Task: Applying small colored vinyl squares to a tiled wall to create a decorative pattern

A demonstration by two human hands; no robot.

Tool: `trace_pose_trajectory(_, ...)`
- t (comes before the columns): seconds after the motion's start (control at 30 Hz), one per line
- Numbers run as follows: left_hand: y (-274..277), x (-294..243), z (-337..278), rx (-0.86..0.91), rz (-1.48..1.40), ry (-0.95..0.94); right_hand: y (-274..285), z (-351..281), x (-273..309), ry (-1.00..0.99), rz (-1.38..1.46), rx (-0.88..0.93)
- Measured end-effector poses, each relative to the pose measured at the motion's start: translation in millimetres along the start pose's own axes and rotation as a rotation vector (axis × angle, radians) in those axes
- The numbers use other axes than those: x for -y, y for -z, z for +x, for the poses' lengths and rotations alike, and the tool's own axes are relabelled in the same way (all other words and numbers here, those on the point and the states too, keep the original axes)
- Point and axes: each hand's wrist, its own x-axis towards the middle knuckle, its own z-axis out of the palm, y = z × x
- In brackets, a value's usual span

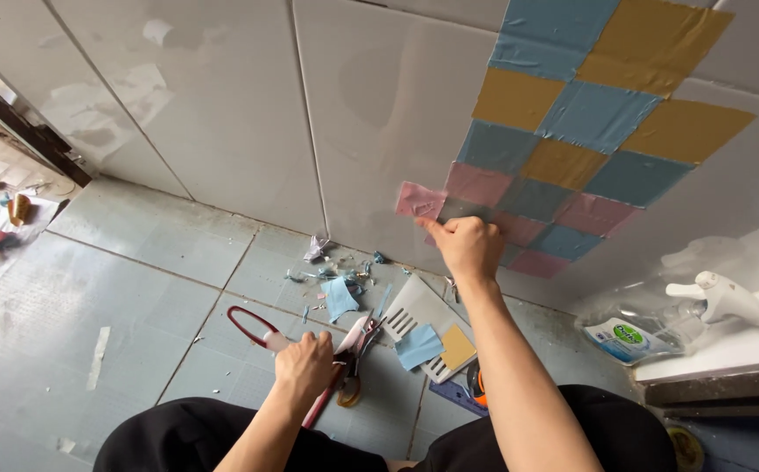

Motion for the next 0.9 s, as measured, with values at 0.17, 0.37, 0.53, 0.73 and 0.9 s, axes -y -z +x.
trace_pose_trajectory(0.17, 0, 0, 4, 0.041, 0.041, 0.027, 1, 2, -7, 0.094, 0.041, -0.094)
trace_pose_trajectory(0.37, 14, -19, -4, -0.035, 0.121, -0.118, -6, -3, -11, -0.010, -0.009, -0.021)
trace_pose_trajectory(0.53, 20, -95, 1, -0.243, 0.080, -0.595, 5, 4, -7, 0.043, 0.057, -0.064)
trace_pose_trajectory(0.73, 12, -169, 14, 0.065, 0.267, -0.817, 4, 3, -11, 0.028, 0.015, -0.023)
trace_pose_trajectory(0.9, -40, -185, 52, -0.084, 0.347, -0.802, 2, 4, -13, 0.000, 0.076, 0.033)
